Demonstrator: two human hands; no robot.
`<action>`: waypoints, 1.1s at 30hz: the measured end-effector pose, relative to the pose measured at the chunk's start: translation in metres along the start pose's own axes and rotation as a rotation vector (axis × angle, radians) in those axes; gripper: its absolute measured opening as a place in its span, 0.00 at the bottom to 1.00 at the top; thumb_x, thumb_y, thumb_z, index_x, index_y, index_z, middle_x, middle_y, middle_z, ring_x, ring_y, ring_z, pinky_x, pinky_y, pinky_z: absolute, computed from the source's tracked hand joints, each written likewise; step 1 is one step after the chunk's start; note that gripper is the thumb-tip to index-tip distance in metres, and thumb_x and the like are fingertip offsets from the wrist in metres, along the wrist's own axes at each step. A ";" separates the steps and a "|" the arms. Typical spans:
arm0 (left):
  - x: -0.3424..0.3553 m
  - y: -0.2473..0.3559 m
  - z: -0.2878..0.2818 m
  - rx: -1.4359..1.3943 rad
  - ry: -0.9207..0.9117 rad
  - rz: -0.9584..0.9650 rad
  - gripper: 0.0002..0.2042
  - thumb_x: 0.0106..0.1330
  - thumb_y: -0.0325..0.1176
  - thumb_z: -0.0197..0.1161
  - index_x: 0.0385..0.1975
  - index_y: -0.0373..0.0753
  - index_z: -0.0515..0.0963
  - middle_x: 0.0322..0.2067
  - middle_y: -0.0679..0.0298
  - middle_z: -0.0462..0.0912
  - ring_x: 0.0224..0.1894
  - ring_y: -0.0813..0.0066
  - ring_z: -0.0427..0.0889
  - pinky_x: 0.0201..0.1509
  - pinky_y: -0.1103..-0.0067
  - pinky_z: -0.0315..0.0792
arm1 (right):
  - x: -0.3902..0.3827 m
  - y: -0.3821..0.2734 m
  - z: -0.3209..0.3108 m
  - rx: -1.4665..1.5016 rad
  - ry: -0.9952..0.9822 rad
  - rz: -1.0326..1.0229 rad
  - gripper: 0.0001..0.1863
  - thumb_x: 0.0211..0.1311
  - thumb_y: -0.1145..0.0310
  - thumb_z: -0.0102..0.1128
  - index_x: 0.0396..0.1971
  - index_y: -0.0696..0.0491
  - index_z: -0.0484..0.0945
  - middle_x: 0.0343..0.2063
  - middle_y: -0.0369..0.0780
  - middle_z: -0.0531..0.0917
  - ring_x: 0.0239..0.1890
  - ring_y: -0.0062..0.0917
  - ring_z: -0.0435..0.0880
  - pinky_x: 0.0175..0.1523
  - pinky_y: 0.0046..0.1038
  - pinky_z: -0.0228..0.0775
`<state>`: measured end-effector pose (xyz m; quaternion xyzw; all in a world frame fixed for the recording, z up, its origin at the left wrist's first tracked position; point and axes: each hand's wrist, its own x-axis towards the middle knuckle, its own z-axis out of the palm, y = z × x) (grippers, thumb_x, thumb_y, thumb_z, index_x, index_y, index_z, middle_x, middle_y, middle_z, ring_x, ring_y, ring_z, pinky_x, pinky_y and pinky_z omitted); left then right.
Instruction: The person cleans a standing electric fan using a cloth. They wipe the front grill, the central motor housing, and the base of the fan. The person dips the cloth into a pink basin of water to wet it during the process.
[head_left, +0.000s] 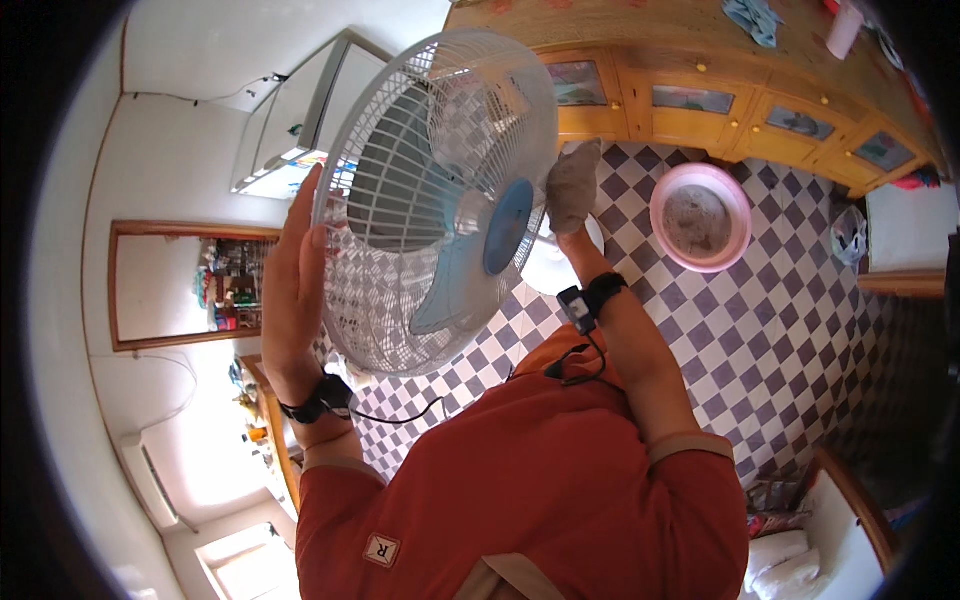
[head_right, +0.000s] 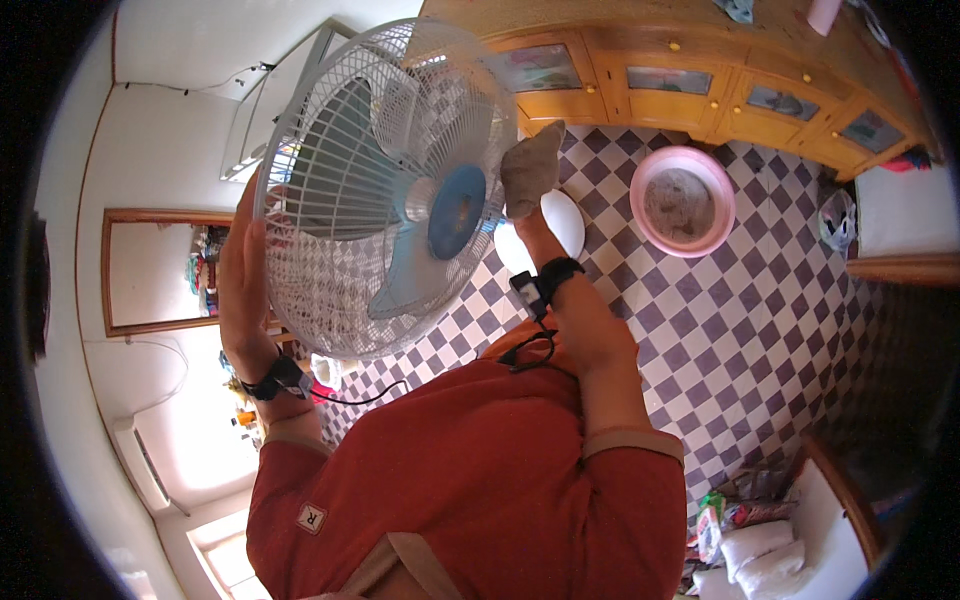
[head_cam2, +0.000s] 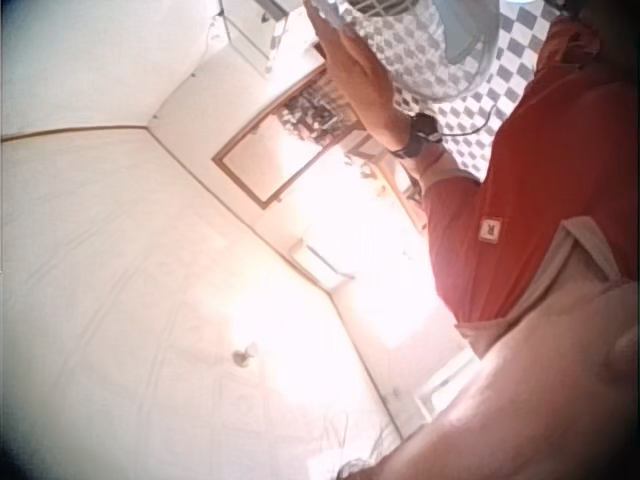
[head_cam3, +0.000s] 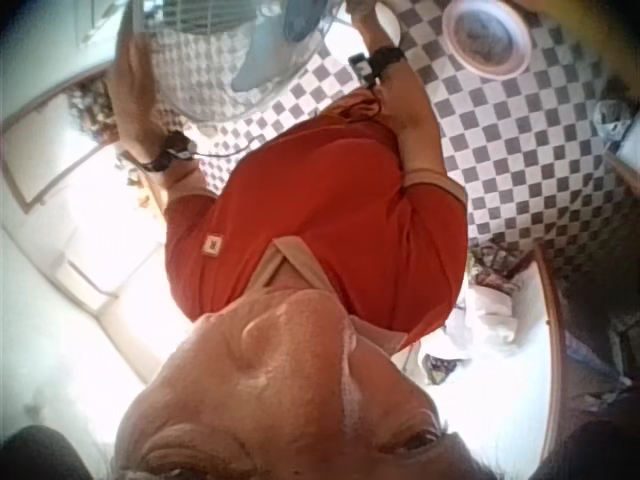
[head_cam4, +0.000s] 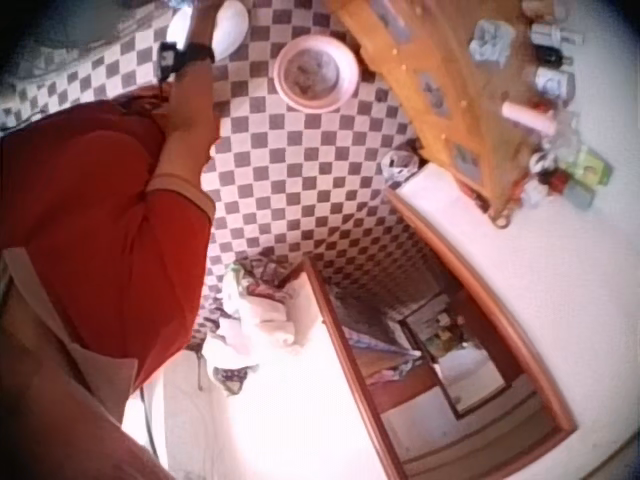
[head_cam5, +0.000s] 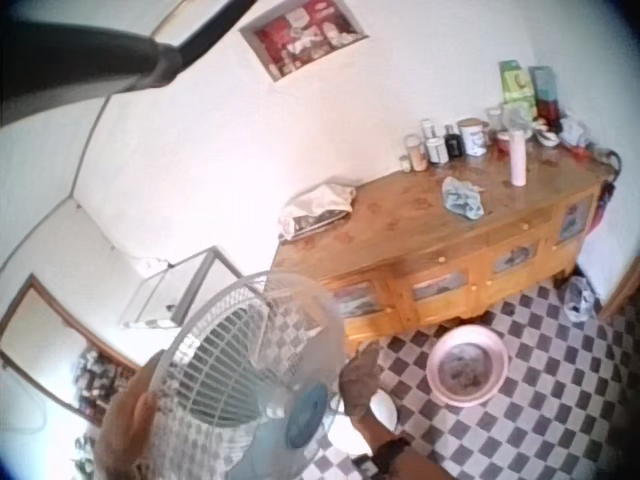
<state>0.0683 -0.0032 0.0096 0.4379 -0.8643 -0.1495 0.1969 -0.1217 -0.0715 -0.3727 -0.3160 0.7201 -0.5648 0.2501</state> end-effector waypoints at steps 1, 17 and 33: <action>-0.003 0.003 -0.001 0.006 -0.018 -0.023 0.25 0.72 0.43 0.42 0.64 0.38 0.60 0.59 0.53 0.69 0.50 0.66 0.77 0.48 0.75 0.72 | -0.004 -0.001 0.003 -0.035 -0.015 -0.015 0.14 0.62 0.59 0.52 0.44 0.49 0.73 0.34 0.36 0.77 0.37 0.28 0.78 0.42 0.31 0.73; 0.010 0.017 -0.002 -0.001 -0.013 -0.230 0.26 0.73 0.43 0.40 0.63 0.31 0.58 0.62 0.49 0.63 0.65 0.57 0.60 0.66 0.67 0.55 | 0.115 0.005 -0.017 -0.627 -0.574 -0.292 0.12 0.60 0.60 0.53 0.40 0.50 0.76 0.33 0.37 0.78 0.37 0.29 0.78 0.40 0.32 0.73; 0.013 0.019 0.028 0.098 0.192 -0.269 0.28 0.74 0.48 0.33 0.64 0.32 0.58 0.62 0.51 0.63 0.65 0.61 0.61 0.67 0.69 0.55 | 0.089 0.004 -0.044 -0.948 -0.620 -0.844 0.11 0.59 0.62 0.54 0.37 0.50 0.78 0.32 0.37 0.78 0.38 0.29 0.78 0.38 0.32 0.73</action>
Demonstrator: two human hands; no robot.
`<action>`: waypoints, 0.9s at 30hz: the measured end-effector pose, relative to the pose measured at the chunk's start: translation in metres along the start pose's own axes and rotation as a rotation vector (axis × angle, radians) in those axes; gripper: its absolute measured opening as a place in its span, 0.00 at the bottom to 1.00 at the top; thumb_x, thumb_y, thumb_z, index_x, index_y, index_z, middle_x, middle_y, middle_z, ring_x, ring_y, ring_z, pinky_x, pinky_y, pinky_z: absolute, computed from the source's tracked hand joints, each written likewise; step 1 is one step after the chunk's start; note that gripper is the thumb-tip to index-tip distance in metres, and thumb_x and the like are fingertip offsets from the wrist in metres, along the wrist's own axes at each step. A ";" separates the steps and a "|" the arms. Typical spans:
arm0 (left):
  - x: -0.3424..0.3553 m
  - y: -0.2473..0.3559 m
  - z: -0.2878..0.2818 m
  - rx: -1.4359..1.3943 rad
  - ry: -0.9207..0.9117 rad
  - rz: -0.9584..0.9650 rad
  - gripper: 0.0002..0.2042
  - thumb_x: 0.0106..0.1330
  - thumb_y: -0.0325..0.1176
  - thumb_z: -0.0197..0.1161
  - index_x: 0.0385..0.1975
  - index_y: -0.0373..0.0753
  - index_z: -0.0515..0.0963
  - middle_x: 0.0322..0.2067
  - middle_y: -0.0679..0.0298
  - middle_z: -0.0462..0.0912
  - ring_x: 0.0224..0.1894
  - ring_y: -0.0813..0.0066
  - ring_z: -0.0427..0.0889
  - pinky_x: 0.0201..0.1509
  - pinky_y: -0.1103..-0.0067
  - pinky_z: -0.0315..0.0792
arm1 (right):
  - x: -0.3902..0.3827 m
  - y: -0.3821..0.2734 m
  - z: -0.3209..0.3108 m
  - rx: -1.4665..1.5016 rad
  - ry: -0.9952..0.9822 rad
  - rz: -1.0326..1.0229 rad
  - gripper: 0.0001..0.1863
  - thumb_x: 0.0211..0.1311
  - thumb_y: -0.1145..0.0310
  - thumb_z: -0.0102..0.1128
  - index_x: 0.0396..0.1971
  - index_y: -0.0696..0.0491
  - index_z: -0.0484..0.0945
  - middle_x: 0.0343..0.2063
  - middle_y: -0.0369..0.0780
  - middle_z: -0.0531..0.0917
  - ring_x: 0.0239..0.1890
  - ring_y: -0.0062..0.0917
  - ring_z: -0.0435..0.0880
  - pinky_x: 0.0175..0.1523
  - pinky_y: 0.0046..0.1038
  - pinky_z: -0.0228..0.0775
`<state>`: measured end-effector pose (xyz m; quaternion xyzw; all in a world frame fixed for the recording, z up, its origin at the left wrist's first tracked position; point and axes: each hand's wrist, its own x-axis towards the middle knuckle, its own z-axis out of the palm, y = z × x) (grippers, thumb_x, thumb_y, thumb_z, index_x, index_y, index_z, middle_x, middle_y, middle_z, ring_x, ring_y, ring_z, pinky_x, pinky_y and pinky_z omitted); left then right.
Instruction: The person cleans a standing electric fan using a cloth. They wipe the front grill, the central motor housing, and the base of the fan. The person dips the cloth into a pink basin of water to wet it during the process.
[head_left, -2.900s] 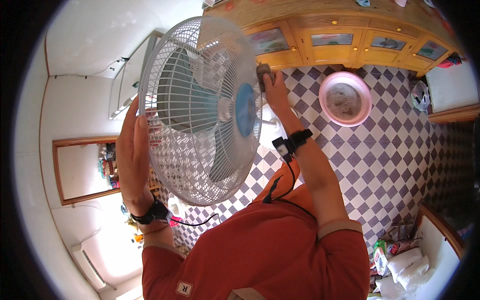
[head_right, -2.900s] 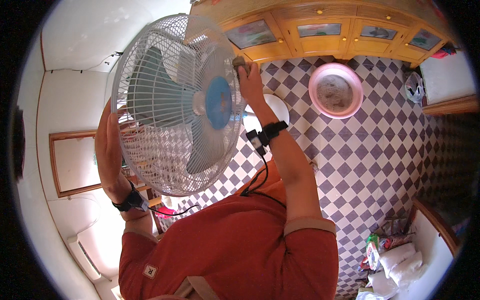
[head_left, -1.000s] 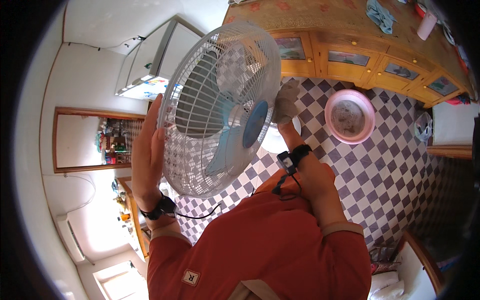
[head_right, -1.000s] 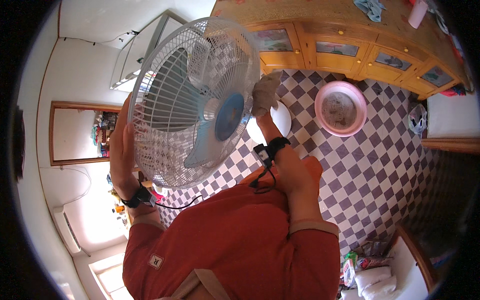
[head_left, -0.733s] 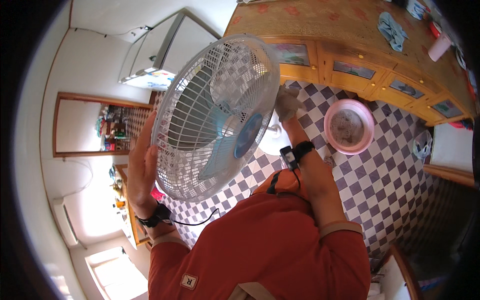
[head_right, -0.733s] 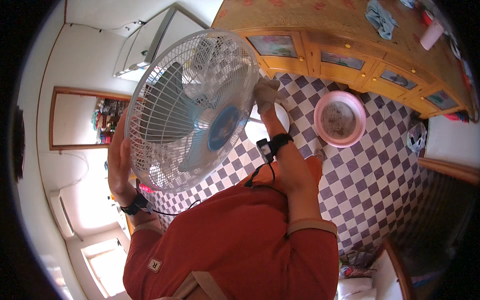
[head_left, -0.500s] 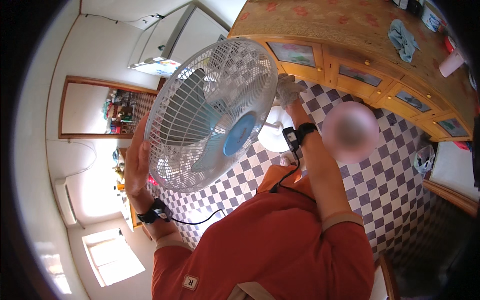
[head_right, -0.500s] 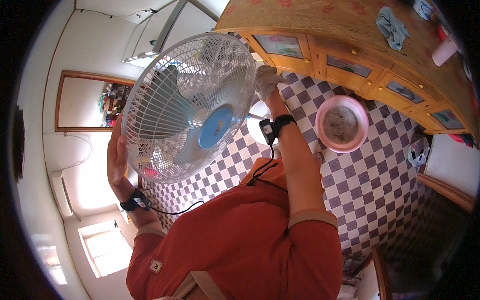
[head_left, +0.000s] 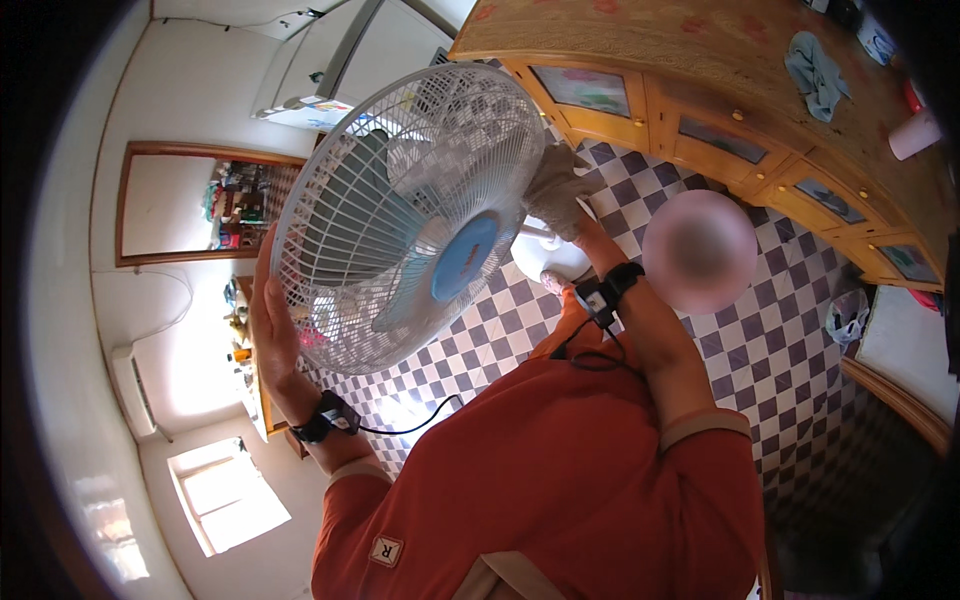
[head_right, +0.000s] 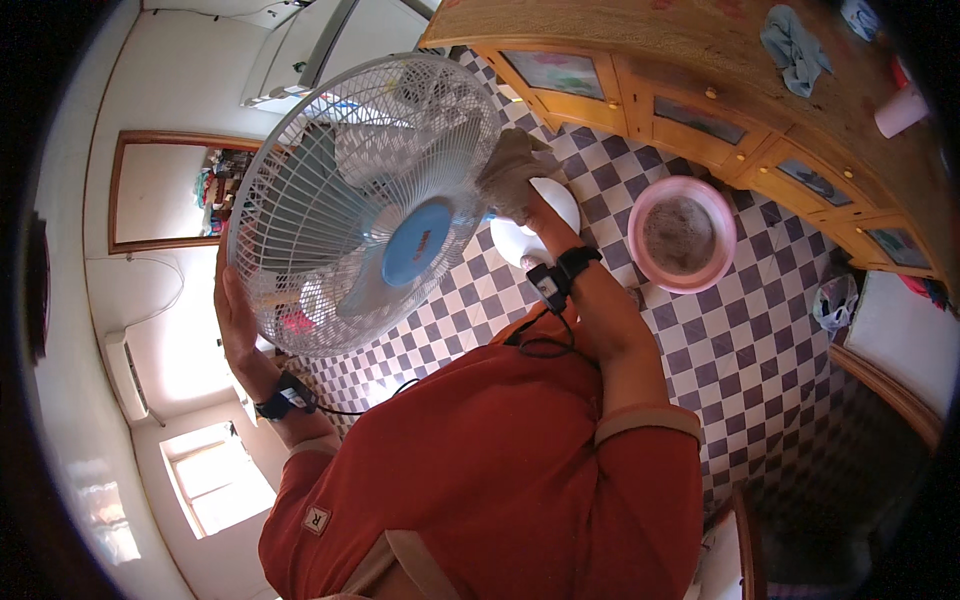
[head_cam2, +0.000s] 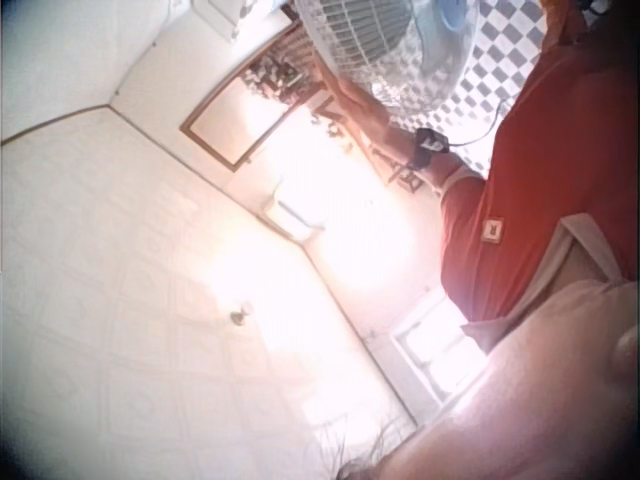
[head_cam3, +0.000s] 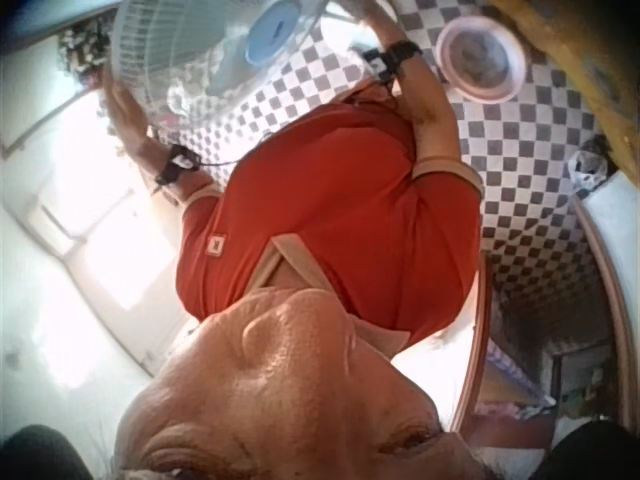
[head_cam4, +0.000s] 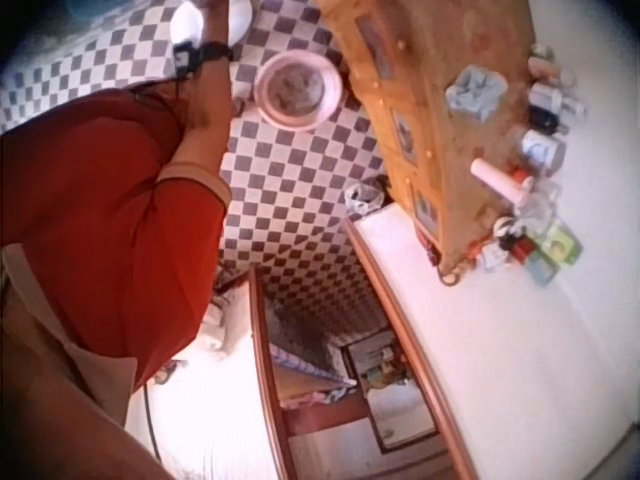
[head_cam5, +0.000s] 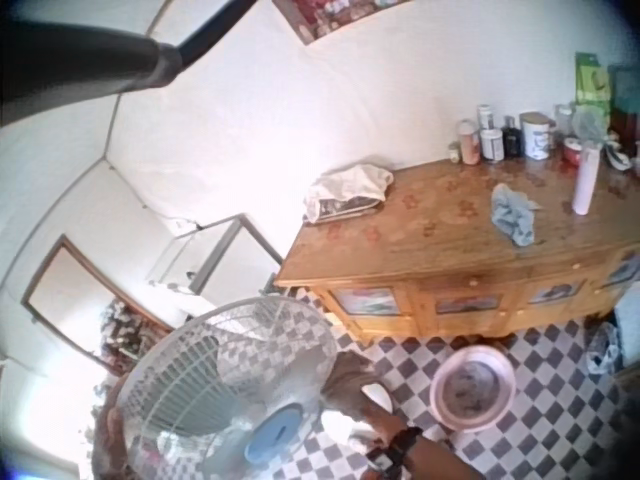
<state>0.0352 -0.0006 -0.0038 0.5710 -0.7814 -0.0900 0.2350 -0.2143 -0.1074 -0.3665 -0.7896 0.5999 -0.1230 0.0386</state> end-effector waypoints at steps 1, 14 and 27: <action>0.000 -0.001 0.001 -0.024 0.000 0.011 0.28 0.74 0.47 0.33 0.64 0.32 0.58 0.62 0.51 0.63 0.65 0.60 0.61 0.67 0.69 0.54 | 0.000 0.002 -0.001 -0.015 0.005 -0.017 0.10 0.58 0.62 0.54 0.36 0.50 0.78 0.32 0.37 0.78 0.38 0.29 0.78 0.38 0.32 0.73; -0.007 -0.022 -0.007 -0.030 0.045 -0.026 0.27 0.73 0.48 0.35 0.63 0.33 0.61 0.60 0.50 0.65 0.64 0.60 0.63 0.65 0.65 0.58 | 0.052 0.023 0.001 -0.085 0.076 -0.132 0.09 0.57 0.63 0.56 0.33 0.50 0.80 0.31 0.38 0.79 0.38 0.30 0.78 0.36 0.33 0.74; -0.005 -0.008 0.004 -0.004 0.114 -0.041 0.26 0.73 0.48 0.36 0.62 0.34 0.63 0.60 0.51 0.66 0.64 0.59 0.64 0.65 0.66 0.59 | 0.044 0.021 -0.029 -0.104 0.165 -0.209 0.08 0.55 0.64 0.57 0.30 0.51 0.81 0.30 0.38 0.79 0.38 0.30 0.78 0.35 0.33 0.74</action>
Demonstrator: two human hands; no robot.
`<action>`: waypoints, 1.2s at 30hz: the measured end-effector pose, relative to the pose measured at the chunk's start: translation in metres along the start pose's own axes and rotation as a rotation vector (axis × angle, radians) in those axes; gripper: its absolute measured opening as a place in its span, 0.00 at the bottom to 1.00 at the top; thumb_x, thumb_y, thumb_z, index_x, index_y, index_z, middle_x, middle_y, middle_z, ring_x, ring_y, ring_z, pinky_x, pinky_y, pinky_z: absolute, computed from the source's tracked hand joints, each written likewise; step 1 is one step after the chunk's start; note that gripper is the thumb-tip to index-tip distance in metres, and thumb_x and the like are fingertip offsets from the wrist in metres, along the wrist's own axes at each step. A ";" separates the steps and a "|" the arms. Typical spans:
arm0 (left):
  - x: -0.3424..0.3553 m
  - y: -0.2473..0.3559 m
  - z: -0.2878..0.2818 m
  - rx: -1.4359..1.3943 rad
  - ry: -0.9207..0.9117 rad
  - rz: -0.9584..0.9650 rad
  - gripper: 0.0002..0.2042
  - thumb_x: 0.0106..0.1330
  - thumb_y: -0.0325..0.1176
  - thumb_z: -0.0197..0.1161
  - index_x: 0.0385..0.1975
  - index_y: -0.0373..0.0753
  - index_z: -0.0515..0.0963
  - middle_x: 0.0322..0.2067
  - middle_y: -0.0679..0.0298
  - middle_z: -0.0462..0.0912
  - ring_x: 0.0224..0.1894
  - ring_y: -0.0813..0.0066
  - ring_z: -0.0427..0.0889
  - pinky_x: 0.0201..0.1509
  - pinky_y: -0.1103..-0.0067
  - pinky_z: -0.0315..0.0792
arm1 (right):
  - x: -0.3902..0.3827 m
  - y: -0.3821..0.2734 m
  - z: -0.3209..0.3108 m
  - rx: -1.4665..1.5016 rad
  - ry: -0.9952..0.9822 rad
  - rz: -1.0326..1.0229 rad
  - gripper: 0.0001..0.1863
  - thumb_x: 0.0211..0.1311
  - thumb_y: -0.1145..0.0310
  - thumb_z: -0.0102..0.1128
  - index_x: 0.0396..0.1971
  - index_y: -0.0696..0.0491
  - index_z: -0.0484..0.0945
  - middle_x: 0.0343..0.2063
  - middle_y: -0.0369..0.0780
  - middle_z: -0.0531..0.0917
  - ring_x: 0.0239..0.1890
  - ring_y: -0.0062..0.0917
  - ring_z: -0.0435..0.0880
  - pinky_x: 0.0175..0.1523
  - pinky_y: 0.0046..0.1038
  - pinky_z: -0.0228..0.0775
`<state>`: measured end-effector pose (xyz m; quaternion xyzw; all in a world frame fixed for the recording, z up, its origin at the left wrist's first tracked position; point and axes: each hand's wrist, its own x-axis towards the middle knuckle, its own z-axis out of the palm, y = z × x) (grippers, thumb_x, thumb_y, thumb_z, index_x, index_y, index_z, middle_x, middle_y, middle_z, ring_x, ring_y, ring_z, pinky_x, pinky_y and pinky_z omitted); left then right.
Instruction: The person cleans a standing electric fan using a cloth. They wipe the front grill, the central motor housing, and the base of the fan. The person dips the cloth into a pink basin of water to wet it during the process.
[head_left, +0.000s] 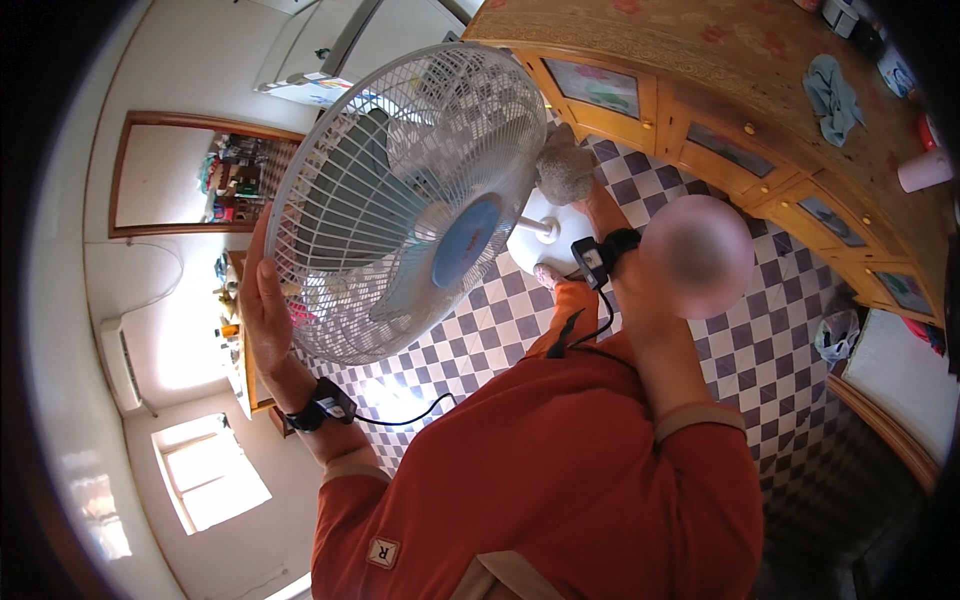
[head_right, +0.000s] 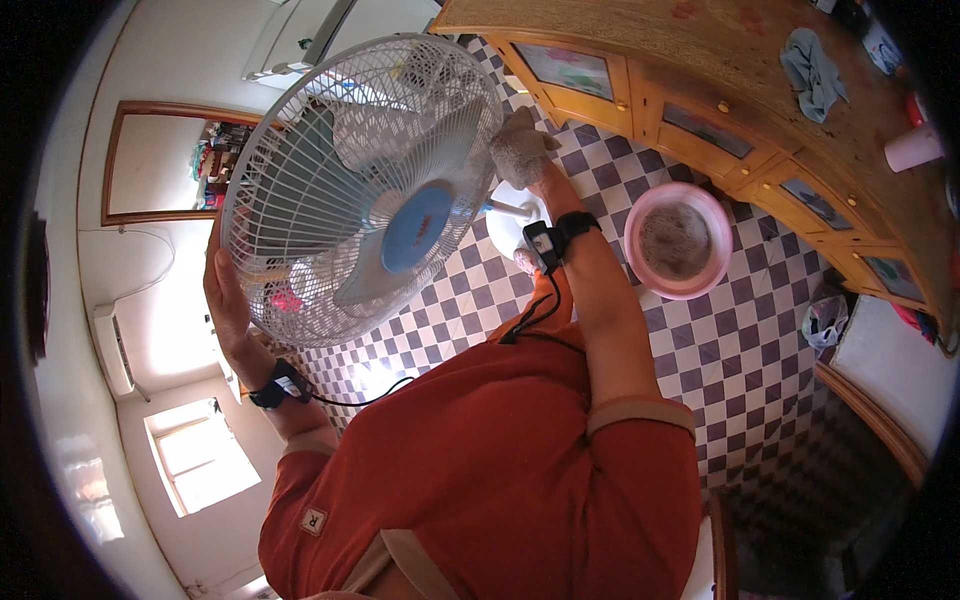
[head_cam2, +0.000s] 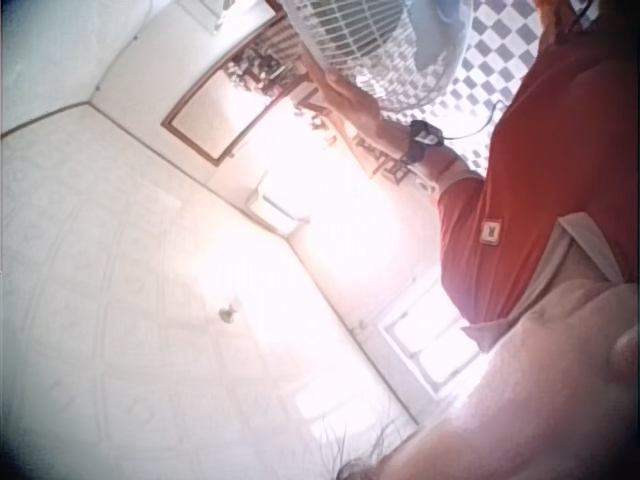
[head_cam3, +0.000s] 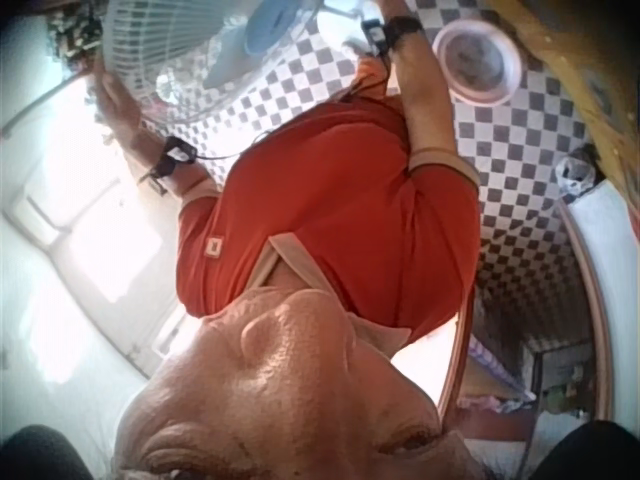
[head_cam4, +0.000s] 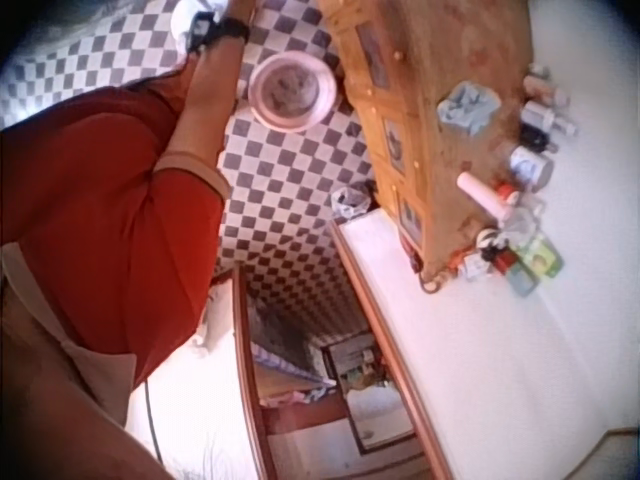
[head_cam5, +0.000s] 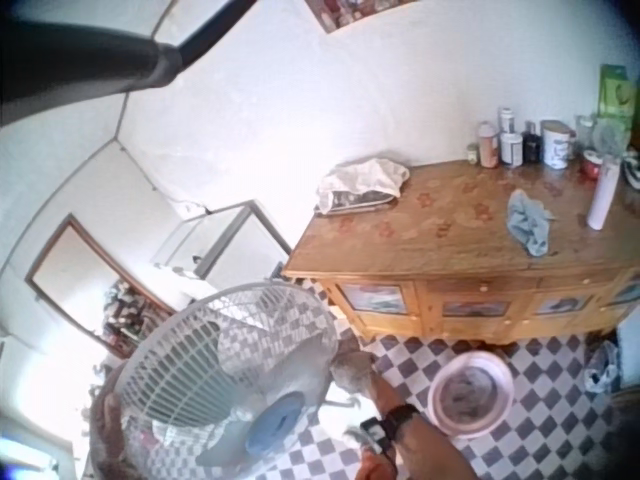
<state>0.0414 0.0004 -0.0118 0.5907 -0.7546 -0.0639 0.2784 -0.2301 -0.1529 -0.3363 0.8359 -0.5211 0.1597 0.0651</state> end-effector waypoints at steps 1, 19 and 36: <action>-0.007 -0.003 -0.002 0.020 0.010 -0.020 0.26 0.73 0.48 0.37 0.62 0.34 0.63 0.60 0.51 0.66 0.64 0.59 0.64 0.65 0.66 0.59 | 0.003 -0.005 -0.003 0.001 -0.017 -0.020 0.08 0.55 0.64 0.57 0.30 0.51 0.81 0.30 0.38 0.79 0.38 0.30 0.78 0.34 0.33 0.74; 0.009 0.015 0.001 0.107 -0.018 0.045 0.25 0.74 0.44 0.35 0.62 0.34 0.63 0.60 0.51 0.66 0.64 0.58 0.63 0.68 0.65 0.56 | 0.017 0.010 0.059 -0.315 -0.152 -0.071 0.10 0.49 0.60 0.58 0.21 0.50 0.82 0.13 0.34 0.73 0.14 0.28 0.74 0.08 0.39 0.65; 0.002 0.007 0.003 -0.013 0.014 0.017 0.25 0.74 0.44 0.36 0.62 0.33 0.63 0.60 0.51 0.66 0.64 0.61 0.63 0.66 0.68 0.57 | 0.014 0.000 0.025 -0.085 -0.459 -0.044 0.15 0.56 0.60 0.58 0.43 0.48 0.78 0.42 0.35 0.78 0.43 0.26 0.77 0.41 0.32 0.72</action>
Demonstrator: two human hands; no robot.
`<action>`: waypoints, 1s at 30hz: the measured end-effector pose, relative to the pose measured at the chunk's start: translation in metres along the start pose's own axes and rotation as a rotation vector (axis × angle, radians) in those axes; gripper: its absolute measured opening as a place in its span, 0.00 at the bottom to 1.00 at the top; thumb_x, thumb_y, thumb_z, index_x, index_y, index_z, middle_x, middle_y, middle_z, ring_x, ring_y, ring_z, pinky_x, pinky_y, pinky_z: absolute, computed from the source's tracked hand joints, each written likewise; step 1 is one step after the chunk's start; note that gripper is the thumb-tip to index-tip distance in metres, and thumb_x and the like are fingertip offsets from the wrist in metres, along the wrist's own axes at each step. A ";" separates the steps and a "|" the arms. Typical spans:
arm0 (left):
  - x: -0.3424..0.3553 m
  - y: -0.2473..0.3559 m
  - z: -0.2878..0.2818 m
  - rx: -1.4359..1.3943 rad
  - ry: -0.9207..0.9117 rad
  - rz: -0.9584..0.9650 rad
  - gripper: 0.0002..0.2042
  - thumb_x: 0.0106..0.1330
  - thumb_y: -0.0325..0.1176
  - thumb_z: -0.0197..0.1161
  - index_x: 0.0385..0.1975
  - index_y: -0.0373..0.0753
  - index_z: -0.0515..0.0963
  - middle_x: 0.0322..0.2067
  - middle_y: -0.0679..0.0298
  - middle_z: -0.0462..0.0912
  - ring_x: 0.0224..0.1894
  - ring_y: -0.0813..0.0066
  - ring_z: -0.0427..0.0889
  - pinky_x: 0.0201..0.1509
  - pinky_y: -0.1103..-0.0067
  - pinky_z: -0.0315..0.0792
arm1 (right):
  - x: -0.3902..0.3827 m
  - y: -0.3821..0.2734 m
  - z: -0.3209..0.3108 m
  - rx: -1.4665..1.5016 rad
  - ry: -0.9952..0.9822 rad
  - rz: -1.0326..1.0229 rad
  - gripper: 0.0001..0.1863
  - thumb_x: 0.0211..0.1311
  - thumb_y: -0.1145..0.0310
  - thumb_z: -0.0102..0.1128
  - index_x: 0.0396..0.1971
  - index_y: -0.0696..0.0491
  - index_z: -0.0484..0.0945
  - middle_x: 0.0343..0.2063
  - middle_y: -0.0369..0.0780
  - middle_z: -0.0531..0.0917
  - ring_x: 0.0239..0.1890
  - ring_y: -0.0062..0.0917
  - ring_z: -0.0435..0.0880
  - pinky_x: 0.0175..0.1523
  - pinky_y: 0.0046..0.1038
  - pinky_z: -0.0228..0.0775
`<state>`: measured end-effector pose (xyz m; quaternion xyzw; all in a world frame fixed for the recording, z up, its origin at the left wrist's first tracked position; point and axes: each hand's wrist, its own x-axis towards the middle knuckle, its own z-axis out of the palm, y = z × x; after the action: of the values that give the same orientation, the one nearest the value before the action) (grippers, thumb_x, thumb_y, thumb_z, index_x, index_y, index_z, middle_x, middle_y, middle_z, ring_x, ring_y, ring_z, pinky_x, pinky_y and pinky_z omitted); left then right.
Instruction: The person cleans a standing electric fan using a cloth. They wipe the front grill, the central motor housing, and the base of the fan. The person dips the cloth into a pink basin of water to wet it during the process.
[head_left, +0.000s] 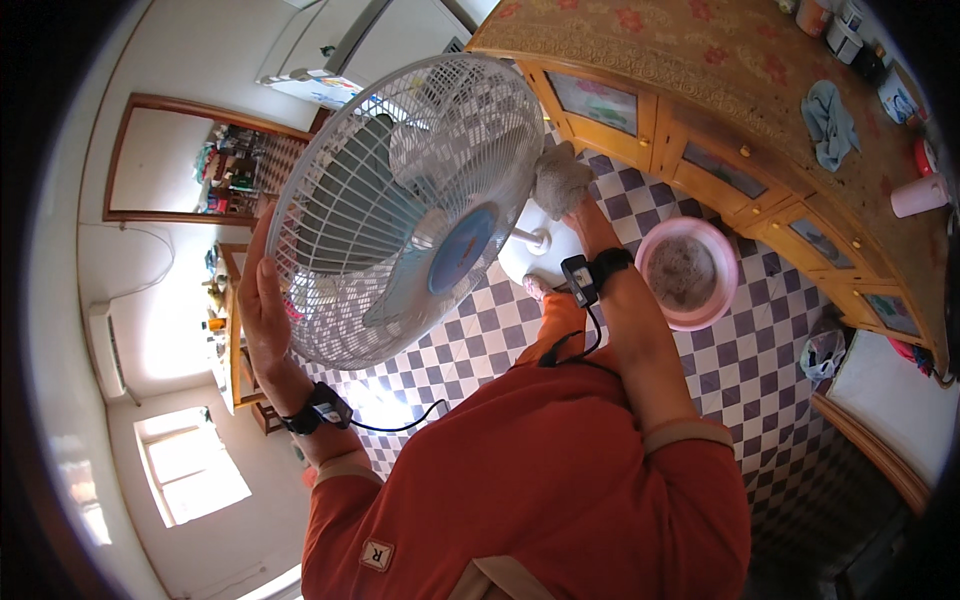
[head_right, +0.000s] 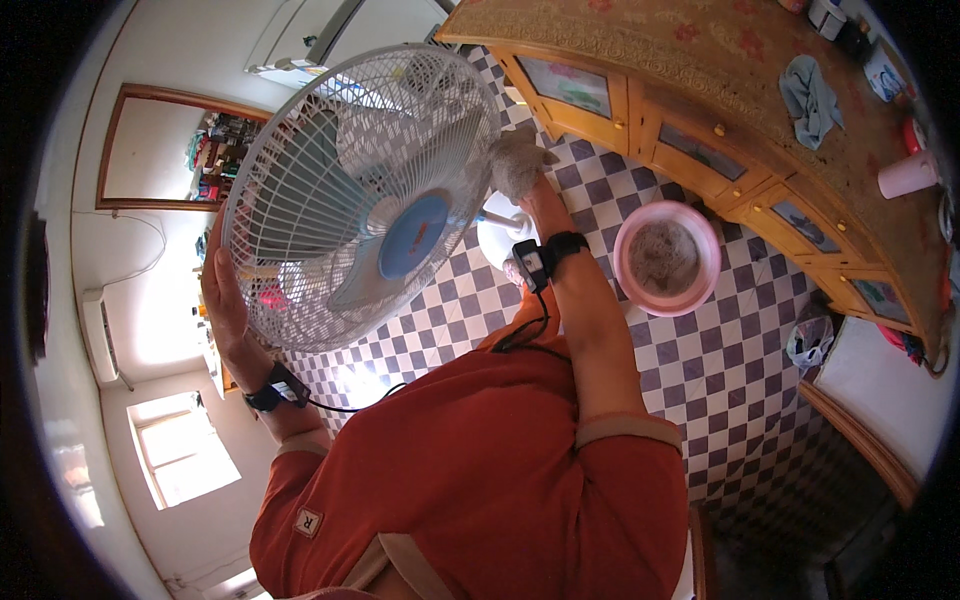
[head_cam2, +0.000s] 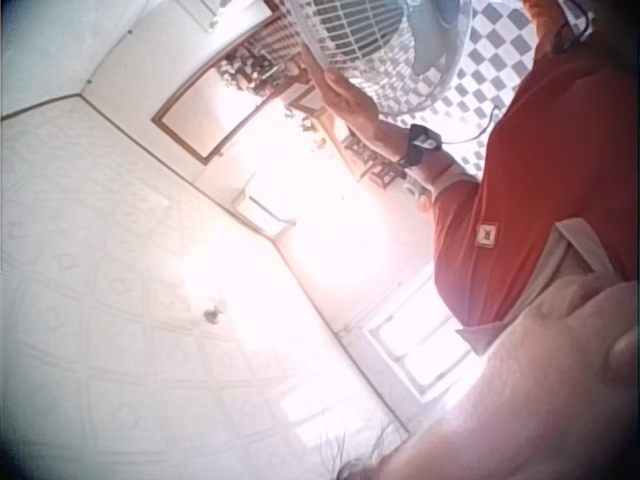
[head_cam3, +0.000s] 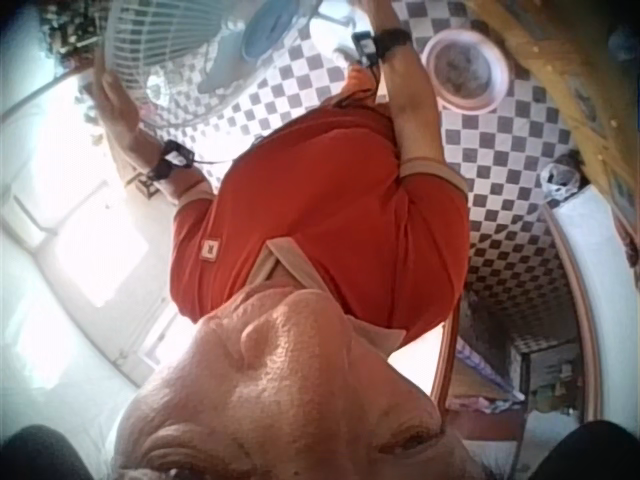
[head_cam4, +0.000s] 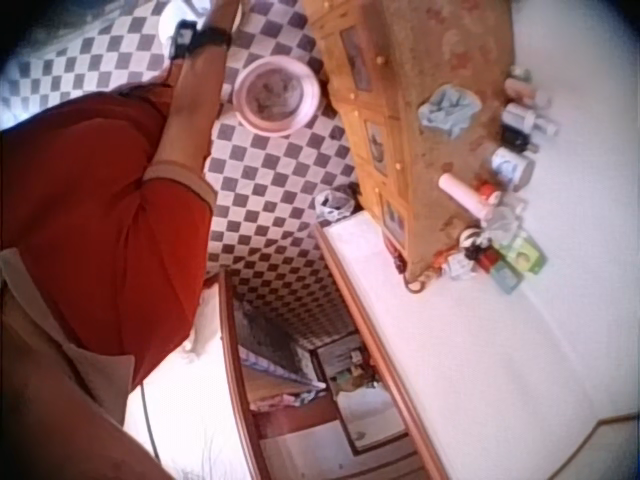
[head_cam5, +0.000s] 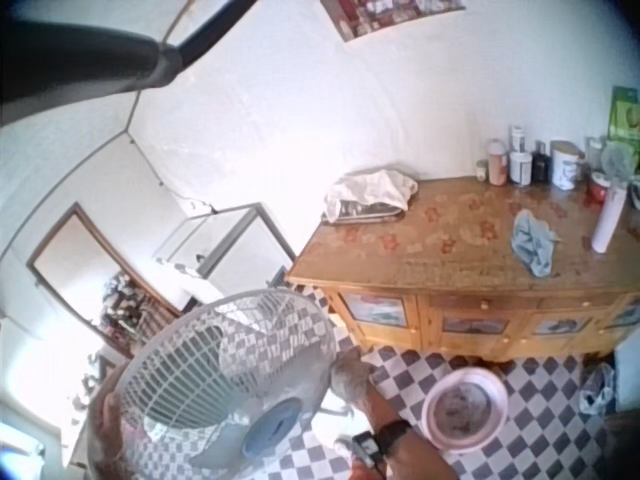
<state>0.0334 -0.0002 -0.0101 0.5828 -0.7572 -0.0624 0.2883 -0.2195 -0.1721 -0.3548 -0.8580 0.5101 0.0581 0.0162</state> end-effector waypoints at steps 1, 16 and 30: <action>0.001 -0.001 -0.001 -0.015 -0.001 0.000 0.25 0.74 0.44 0.36 0.62 0.33 0.63 0.61 0.51 0.65 0.64 0.60 0.62 0.66 0.67 0.57 | -0.001 0.002 0.000 -0.017 0.002 -0.016 0.15 0.56 0.61 0.58 0.43 0.48 0.77 0.42 0.35 0.78 0.44 0.26 0.77 0.42 0.32 0.72; 0.000 -0.001 0.001 -0.044 0.001 -0.020 0.25 0.73 0.46 0.37 0.61 0.34 0.64 0.59 0.51 0.67 0.63 0.60 0.66 0.66 0.66 0.59 | -0.023 0.008 0.015 -0.181 -0.025 -0.149 0.19 0.61 0.67 0.51 0.54 0.48 0.70 0.50 0.34 0.75 0.49 0.24 0.75 0.52 0.30 0.69; 0.000 -0.001 -0.002 -0.068 -0.031 0.005 0.25 0.73 0.44 0.38 0.61 0.31 0.63 0.58 0.52 0.69 0.62 0.62 0.67 0.66 0.67 0.57 | -0.008 0.018 0.014 -0.112 0.061 -0.116 0.16 0.59 0.65 0.51 0.48 0.47 0.73 0.44 0.36 0.76 0.46 0.26 0.76 0.45 0.33 0.69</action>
<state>0.0352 -0.0001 -0.0094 0.5698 -0.7603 -0.0965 0.2964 -0.2401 -0.1730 -0.3676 -0.8872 0.4555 0.0592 -0.0440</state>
